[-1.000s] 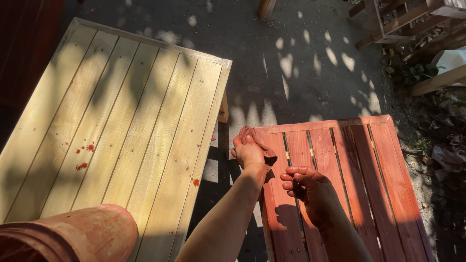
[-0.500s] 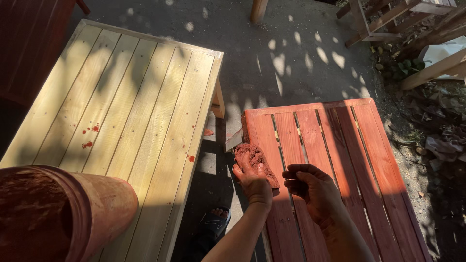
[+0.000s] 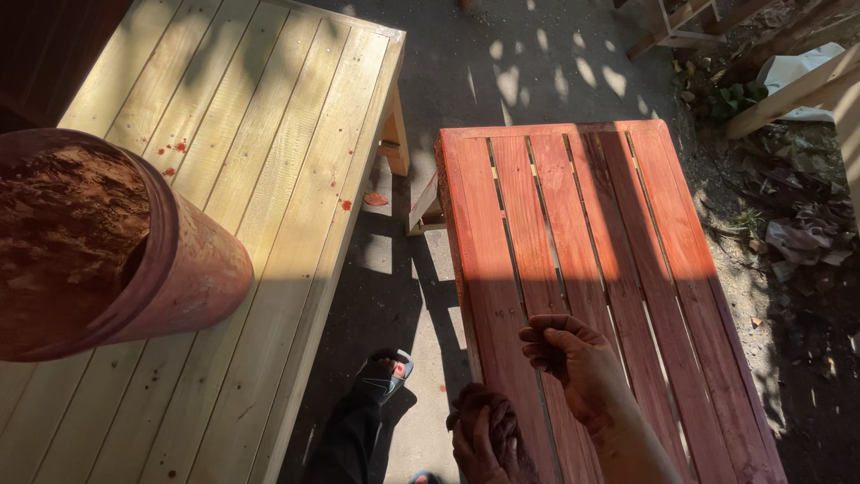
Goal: The person wipes a reddish wood stain onto slatted wooden benches using a cloth, working the stain into the legs, edges, and top slats of each bench by hand.
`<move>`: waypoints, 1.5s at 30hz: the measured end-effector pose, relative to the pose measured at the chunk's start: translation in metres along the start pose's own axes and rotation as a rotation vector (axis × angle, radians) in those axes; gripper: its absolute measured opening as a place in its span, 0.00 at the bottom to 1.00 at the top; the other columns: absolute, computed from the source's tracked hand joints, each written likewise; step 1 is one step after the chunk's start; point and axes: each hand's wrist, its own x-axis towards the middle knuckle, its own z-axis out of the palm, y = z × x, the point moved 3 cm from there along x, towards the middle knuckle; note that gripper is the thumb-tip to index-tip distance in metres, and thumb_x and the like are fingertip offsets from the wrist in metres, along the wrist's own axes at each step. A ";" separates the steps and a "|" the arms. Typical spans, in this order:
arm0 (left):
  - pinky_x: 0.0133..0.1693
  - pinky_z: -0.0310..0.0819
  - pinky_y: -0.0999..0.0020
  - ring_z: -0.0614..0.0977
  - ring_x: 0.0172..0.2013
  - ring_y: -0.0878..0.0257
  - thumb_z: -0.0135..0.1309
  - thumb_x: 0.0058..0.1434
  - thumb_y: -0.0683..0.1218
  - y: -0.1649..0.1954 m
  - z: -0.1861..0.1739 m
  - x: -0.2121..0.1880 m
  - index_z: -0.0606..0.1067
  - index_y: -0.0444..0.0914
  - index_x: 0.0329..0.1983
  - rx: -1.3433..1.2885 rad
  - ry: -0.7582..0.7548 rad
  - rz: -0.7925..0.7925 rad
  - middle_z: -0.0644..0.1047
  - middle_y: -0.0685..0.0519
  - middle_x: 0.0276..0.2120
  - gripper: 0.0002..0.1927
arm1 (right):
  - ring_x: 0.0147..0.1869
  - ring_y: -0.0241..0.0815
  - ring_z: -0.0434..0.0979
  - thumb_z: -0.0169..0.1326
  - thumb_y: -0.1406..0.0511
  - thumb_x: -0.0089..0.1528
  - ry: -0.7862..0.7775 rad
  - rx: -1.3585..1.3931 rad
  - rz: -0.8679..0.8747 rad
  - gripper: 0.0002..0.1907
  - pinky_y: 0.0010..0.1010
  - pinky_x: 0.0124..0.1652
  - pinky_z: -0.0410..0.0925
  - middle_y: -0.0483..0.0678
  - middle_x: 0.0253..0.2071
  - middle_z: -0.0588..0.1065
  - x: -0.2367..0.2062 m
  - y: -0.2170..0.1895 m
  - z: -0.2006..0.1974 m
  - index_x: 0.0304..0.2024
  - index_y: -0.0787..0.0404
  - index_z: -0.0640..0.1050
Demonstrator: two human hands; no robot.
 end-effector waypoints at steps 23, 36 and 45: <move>0.58 0.64 0.44 0.63 0.63 0.36 0.60 0.60 0.47 0.212 -0.073 0.355 0.70 0.55 0.60 0.021 0.210 0.111 0.60 0.40 0.65 0.25 | 0.37 0.46 0.81 0.46 0.70 0.67 0.089 -0.024 0.017 0.13 0.35 0.38 0.73 0.57 0.39 0.82 0.120 -0.093 0.054 0.47 0.69 0.79; 0.57 0.68 0.51 0.75 0.55 0.45 0.52 0.67 0.55 0.187 -0.063 0.459 0.71 0.46 0.64 -0.417 0.351 -0.169 0.72 0.42 0.55 0.23 | 0.37 0.45 0.80 0.49 0.70 0.66 0.107 -0.015 0.049 0.11 0.36 0.38 0.73 0.57 0.39 0.81 0.135 -0.090 0.051 0.46 0.68 0.79; 0.54 0.72 0.57 0.77 0.55 0.51 0.52 0.67 0.54 0.129 -0.045 0.332 0.69 0.46 0.66 -0.625 0.285 -0.300 0.71 0.47 0.57 0.24 | 0.37 0.46 0.81 0.45 0.70 0.67 0.096 -0.007 -0.022 0.13 0.37 0.38 0.74 0.58 0.40 0.83 0.066 -0.068 0.015 0.48 0.67 0.80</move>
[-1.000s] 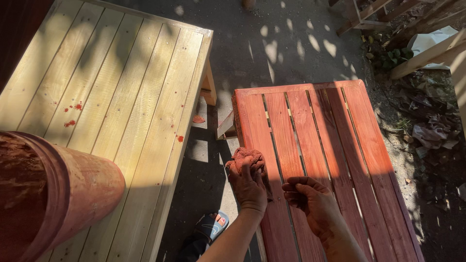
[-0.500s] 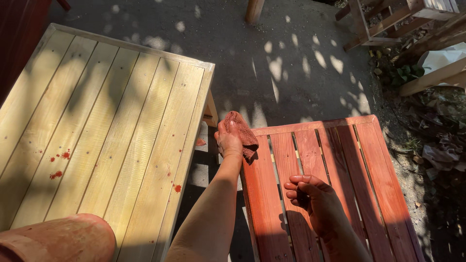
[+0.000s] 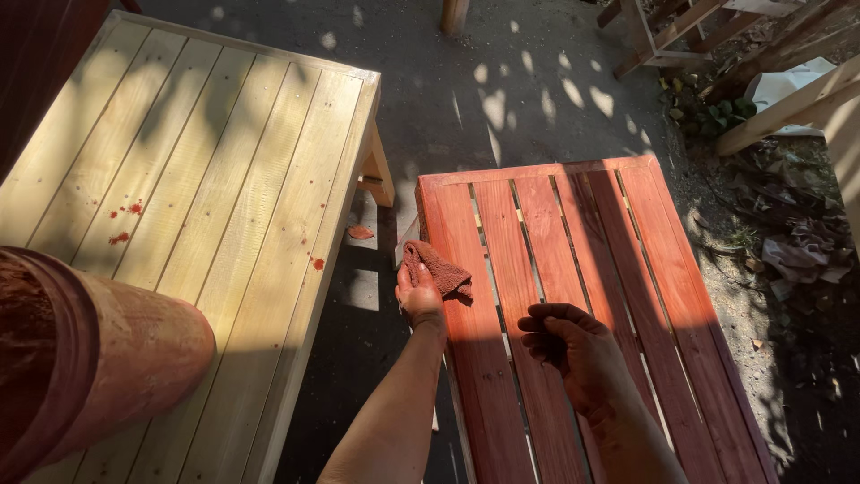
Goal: The person wipes a reddish wood stain onto slatted wooden benches using a cloth, working the stain into the legs, edges, and top slats of each bench by hand.
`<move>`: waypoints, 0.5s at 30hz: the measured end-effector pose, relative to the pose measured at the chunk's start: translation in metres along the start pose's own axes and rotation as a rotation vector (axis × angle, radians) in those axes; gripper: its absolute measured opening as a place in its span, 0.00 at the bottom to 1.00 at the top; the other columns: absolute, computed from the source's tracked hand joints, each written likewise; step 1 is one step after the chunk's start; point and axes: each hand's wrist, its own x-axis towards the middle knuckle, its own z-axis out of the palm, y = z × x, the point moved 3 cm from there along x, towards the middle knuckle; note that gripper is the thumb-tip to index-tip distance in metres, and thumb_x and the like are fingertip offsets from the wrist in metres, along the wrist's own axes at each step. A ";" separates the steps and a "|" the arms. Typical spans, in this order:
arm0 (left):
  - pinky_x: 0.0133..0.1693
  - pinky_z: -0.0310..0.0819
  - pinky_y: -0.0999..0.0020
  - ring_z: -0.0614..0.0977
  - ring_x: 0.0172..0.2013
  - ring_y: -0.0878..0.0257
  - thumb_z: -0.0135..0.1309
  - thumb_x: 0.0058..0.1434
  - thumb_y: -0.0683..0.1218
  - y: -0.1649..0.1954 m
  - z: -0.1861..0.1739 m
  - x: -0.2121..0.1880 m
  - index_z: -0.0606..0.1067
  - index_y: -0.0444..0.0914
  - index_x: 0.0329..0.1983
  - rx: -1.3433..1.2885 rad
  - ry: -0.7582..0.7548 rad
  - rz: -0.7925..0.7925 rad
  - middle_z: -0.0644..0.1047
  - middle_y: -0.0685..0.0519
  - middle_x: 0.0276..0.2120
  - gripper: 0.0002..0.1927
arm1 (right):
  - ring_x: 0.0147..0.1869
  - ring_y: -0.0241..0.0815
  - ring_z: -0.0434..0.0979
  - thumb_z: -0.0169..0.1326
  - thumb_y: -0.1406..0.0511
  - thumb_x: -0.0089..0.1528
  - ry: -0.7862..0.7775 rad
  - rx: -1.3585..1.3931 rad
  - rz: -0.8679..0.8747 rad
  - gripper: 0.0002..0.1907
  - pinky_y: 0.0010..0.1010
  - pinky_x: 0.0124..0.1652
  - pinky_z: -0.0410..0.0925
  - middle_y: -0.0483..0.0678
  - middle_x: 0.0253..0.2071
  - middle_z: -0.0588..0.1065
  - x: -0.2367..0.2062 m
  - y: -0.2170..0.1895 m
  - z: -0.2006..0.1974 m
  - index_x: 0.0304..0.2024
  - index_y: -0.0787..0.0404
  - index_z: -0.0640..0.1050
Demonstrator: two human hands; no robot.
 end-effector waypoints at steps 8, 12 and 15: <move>0.56 0.73 0.59 0.80 0.57 0.51 0.50 0.66 0.49 -0.163 -0.104 -0.157 0.74 0.45 0.63 0.080 -0.022 0.075 0.79 0.48 0.56 0.22 | 0.38 0.46 0.82 0.46 0.69 0.68 -0.048 -0.037 0.023 0.13 0.37 0.37 0.75 0.57 0.39 0.82 -0.116 0.107 -0.090 0.48 0.67 0.80; 0.60 0.68 0.62 0.75 0.60 0.53 0.47 0.64 0.39 -0.260 -0.172 -0.272 0.68 0.45 0.67 0.255 -0.022 -0.065 0.74 0.47 0.58 0.26 | 0.37 0.46 0.82 0.46 0.69 0.67 -0.053 -0.003 0.022 0.13 0.37 0.36 0.74 0.56 0.39 0.82 -0.154 0.144 -0.113 0.48 0.68 0.80; 0.61 0.67 0.62 0.74 0.61 0.53 0.46 0.65 0.39 -0.315 -0.204 -0.336 0.67 0.45 0.67 0.167 -0.005 -0.212 0.73 0.48 0.59 0.26 | 0.37 0.45 0.81 0.45 0.69 0.68 -0.046 -0.021 0.080 0.13 0.36 0.37 0.74 0.56 0.38 0.82 -0.173 0.163 -0.116 0.48 0.67 0.80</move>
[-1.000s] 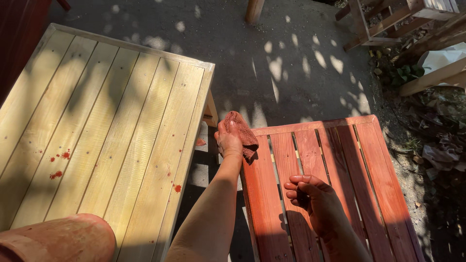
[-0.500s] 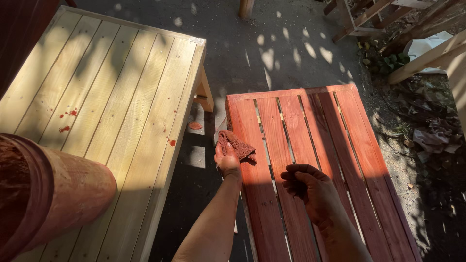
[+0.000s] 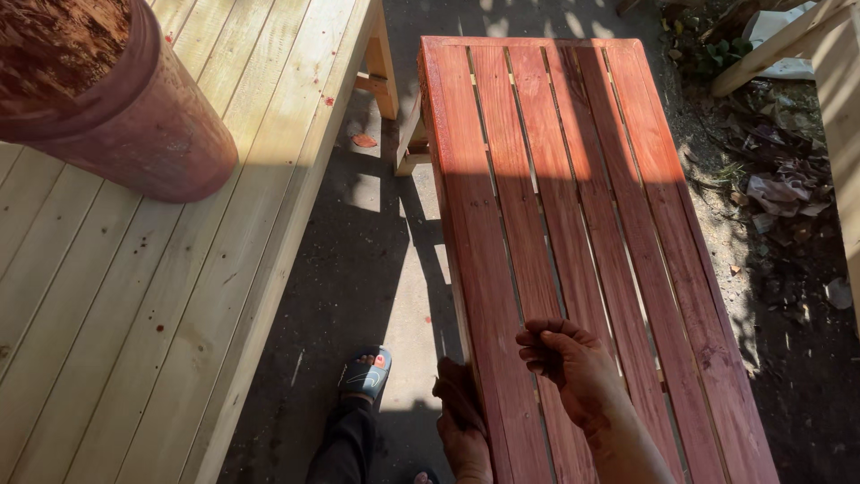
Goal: The person wipes a reddish wood stain onto slatted wooden benches using a cloth, working the stain into the legs, edges, and top slats of each bench by hand.
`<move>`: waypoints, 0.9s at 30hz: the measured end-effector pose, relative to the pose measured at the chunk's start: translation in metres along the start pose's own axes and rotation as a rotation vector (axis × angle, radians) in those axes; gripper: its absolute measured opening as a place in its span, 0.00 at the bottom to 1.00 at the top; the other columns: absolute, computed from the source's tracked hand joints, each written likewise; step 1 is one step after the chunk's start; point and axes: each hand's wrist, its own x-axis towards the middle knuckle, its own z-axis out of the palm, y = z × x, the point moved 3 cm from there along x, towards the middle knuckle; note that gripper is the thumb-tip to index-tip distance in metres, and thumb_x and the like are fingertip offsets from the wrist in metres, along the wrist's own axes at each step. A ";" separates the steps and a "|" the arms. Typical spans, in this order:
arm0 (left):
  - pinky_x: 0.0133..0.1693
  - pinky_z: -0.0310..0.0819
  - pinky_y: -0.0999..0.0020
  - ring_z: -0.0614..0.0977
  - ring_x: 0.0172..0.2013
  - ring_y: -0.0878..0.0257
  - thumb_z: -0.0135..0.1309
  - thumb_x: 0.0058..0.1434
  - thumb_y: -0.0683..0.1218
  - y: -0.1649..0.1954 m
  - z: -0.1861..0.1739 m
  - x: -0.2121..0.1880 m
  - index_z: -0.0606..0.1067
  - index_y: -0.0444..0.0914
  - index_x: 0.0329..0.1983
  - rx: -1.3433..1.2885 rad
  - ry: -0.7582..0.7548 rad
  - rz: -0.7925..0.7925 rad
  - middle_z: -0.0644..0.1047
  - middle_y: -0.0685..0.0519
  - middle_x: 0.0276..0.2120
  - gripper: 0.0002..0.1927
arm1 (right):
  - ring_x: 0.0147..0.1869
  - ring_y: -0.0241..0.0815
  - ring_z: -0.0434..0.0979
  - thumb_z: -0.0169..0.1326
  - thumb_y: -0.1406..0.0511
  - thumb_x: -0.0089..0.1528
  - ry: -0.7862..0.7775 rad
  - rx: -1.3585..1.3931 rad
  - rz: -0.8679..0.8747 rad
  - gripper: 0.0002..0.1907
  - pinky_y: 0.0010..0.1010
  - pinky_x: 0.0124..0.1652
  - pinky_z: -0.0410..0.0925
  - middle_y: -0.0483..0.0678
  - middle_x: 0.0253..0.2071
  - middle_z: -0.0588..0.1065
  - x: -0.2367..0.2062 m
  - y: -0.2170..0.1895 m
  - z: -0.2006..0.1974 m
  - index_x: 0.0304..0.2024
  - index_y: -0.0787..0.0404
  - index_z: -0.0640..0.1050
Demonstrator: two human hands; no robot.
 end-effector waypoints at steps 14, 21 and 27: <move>0.65 0.62 0.63 0.70 0.62 0.54 0.44 0.65 0.39 0.086 0.011 -0.009 0.61 0.44 0.70 0.009 -0.053 0.016 0.66 0.50 0.62 0.29 | 0.37 0.46 0.81 0.46 0.70 0.68 0.002 -0.003 -0.010 0.12 0.36 0.37 0.74 0.57 0.38 0.82 -0.008 0.001 0.017 0.47 0.68 0.80; 0.66 0.62 0.55 0.67 0.65 0.43 0.47 0.66 0.44 0.266 0.074 0.117 0.60 0.42 0.72 0.280 -0.072 0.262 0.64 0.41 0.66 0.30 | 0.37 0.47 0.81 0.45 0.70 0.68 0.020 0.001 -0.039 0.13 0.39 0.37 0.75 0.58 0.38 0.81 0.022 -0.031 0.022 0.47 0.68 0.79; 0.67 0.58 0.52 0.63 0.65 0.40 0.48 0.61 0.39 0.259 0.075 0.109 0.56 0.36 0.73 0.326 0.027 0.545 0.62 0.37 0.65 0.35 | 0.36 0.46 0.82 0.46 0.70 0.67 0.007 0.023 -0.078 0.12 0.37 0.37 0.74 0.56 0.38 0.82 0.025 -0.034 0.016 0.47 0.67 0.80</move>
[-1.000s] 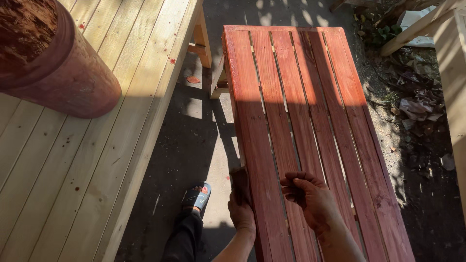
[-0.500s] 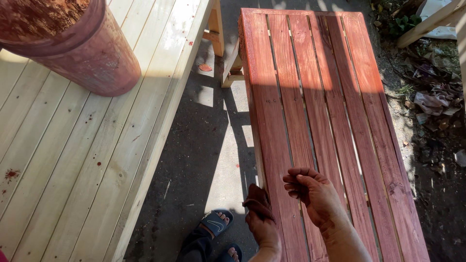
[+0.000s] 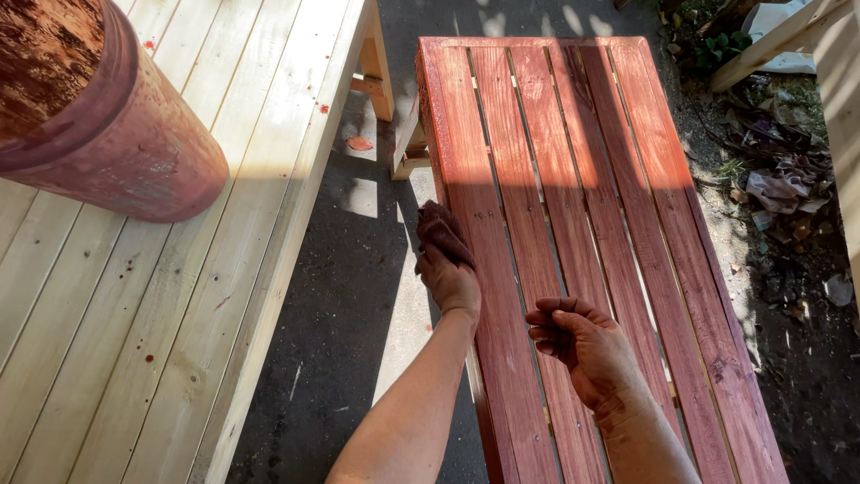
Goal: The person wipes a reddish wood stain onto slatted wooden benches using a cloth, working the stain into the legs, edges, and top slats of each bench by hand.
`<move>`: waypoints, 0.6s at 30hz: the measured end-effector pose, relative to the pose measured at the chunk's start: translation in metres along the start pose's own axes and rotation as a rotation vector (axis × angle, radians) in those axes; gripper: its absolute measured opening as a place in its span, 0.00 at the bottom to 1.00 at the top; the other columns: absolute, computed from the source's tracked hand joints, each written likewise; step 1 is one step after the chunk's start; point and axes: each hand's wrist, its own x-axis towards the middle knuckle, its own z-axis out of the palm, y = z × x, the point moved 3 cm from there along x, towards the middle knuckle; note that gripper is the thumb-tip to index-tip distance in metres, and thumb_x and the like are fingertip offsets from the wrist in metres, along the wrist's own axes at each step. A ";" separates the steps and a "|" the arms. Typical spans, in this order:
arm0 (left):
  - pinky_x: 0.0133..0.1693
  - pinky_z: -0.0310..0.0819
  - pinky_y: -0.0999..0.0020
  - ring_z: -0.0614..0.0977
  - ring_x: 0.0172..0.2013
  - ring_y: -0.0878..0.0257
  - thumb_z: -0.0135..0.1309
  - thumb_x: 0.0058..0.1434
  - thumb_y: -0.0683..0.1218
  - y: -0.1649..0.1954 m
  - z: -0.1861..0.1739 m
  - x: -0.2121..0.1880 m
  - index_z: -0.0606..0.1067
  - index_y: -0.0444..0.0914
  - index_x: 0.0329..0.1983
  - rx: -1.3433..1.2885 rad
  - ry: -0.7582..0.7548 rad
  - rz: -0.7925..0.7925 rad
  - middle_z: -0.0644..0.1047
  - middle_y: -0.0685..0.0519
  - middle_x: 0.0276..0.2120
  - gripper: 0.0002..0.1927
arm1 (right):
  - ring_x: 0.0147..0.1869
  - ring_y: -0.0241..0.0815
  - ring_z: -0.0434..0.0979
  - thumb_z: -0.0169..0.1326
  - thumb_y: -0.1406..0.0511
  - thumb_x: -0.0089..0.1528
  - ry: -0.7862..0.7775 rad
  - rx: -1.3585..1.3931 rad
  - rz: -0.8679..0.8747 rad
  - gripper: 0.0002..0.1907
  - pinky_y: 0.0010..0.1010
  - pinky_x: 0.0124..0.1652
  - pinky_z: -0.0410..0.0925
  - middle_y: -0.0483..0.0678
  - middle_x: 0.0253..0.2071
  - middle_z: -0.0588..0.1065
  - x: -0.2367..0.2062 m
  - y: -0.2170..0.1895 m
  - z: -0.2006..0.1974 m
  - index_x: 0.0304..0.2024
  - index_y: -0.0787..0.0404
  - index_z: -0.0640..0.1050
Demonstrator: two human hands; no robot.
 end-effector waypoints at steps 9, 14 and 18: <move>0.67 0.59 0.54 0.62 0.64 0.41 0.55 0.56 0.34 -0.044 -0.045 -0.148 0.54 0.36 0.70 0.021 -0.130 -0.081 0.58 0.42 0.66 0.39 | 0.38 0.46 0.82 0.45 0.69 0.68 -0.058 -0.015 -0.047 0.13 0.36 0.37 0.74 0.56 0.39 0.82 -0.049 0.026 -0.020 0.48 0.67 0.80; 0.67 0.55 0.51 0.59 0.66 0.39 0.58 0.54 0.35 -0.094 -0.057 -0.248 0.54 0.35 0.70 0.056 -0.067 0.012 0.57 0.40 0.67 0.42 | 0.37 0.46 0.82 0.44 0.69 0.68 -0.088 -0.019 -0.051 0.14 0.37 0.37 0.74 0.56 0.38 0.82 -0.099 0.070 -0.064 0.48 0.67 0.79; 0.69 0.53 0.53 0.60 0.67 0.41 0.59 0.54 0.37 -0.154 -0.062 -0.340 0.55 0.37 0.69 0.074 -0.175 -0.107 0.56 0.43 0.68 0.41 | 0.37 0.46 0.82 0.44 0.69 0.68 -0.055 -0.021 0.006 0.13 0.36 0.37 0.74 0.57 0.38 0.82 -0.130 0.108 -0.089 0.48 0.68 0.79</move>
